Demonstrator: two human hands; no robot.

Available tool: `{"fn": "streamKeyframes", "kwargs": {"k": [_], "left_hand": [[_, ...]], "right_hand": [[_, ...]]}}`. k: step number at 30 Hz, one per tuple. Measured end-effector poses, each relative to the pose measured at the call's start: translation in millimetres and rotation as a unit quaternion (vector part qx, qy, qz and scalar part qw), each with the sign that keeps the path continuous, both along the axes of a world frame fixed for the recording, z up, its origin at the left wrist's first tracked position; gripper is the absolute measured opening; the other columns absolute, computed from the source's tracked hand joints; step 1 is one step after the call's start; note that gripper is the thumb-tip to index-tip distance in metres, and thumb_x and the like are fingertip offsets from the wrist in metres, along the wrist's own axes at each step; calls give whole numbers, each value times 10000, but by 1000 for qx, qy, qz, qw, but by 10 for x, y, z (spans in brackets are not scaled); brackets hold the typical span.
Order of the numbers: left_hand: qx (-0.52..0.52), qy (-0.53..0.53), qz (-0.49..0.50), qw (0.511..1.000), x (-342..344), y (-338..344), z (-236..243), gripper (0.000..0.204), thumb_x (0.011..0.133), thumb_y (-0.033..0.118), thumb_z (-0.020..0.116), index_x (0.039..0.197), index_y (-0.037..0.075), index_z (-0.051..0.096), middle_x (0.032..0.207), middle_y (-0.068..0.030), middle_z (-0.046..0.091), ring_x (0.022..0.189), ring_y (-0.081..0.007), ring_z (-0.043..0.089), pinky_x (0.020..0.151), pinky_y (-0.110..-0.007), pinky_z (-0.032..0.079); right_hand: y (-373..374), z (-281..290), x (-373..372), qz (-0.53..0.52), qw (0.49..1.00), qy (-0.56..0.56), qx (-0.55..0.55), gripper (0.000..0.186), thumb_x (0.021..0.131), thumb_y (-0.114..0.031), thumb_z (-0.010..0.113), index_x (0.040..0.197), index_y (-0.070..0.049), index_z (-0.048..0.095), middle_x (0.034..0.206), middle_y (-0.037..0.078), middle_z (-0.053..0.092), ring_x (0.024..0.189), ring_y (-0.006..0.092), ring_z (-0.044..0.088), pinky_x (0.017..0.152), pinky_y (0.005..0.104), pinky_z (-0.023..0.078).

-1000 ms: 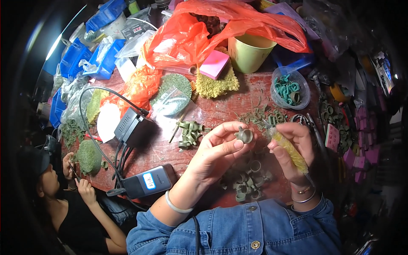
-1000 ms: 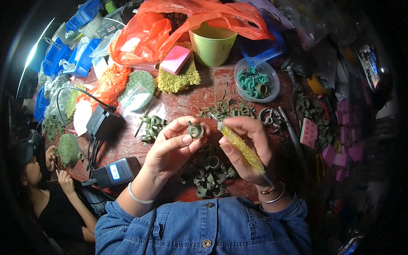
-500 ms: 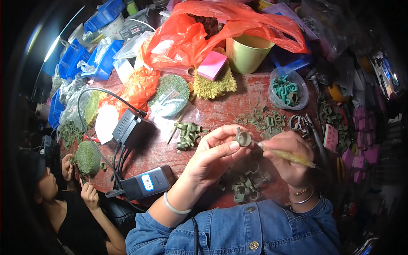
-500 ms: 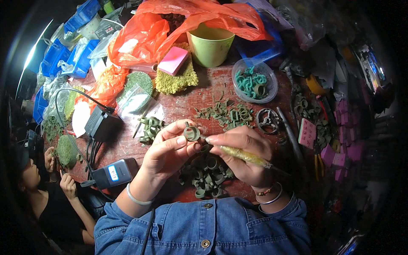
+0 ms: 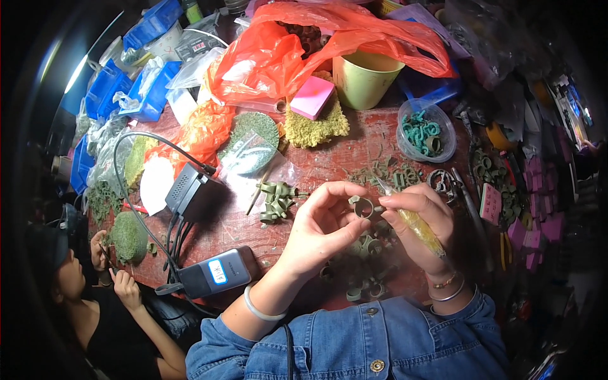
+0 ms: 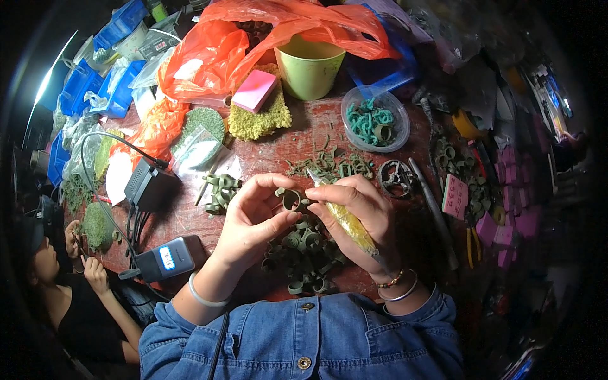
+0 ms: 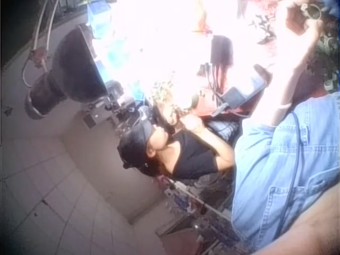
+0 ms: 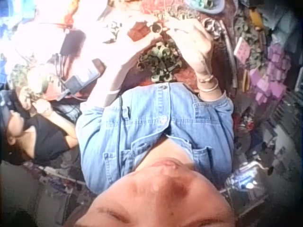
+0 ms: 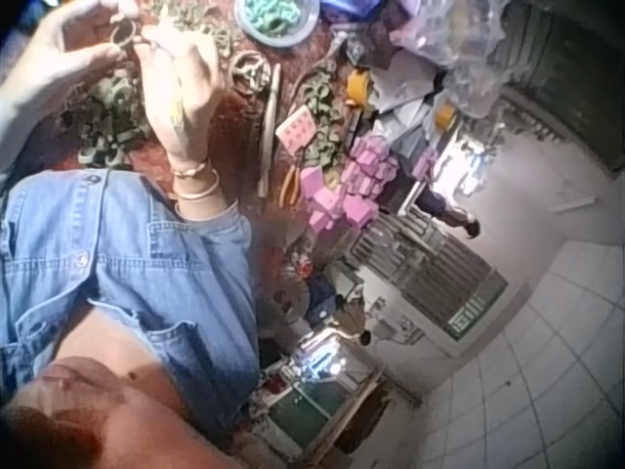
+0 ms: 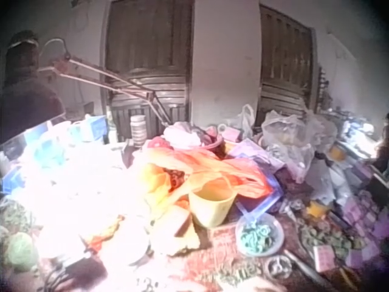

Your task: Using a crafting tool to refine and shape small green ring-shaped parts on a workbench.

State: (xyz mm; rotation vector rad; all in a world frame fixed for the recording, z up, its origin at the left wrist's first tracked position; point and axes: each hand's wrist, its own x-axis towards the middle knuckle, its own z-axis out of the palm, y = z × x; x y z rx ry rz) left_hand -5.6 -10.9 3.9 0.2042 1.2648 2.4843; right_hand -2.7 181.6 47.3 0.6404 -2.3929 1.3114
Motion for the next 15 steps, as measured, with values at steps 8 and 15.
{"fn": "streamKeyframes", "kwargs": {"k": [8,15], "left_hand": [[34,-31,3,999,17,5,9,383,871,-55,684,1230,-9,559,1114,-67,630,971,-114,625,849,-243,527],[51,-100,0,994,6,-7,138,381,865,-42,683,1228,-1,577,1175,-65,611,1052,-157,621,924,-340,538]], "right_hand": [[12,-8,14,-3,1000,-9,-1,261,762,28,773,992,-64,690,853,81,625,745,211,620,658,304,497],[136,50,48,44,988,-88,-120,219,870,-68,724,1076,2,698,935,93,680,774,143,664,671,240,522]]}}
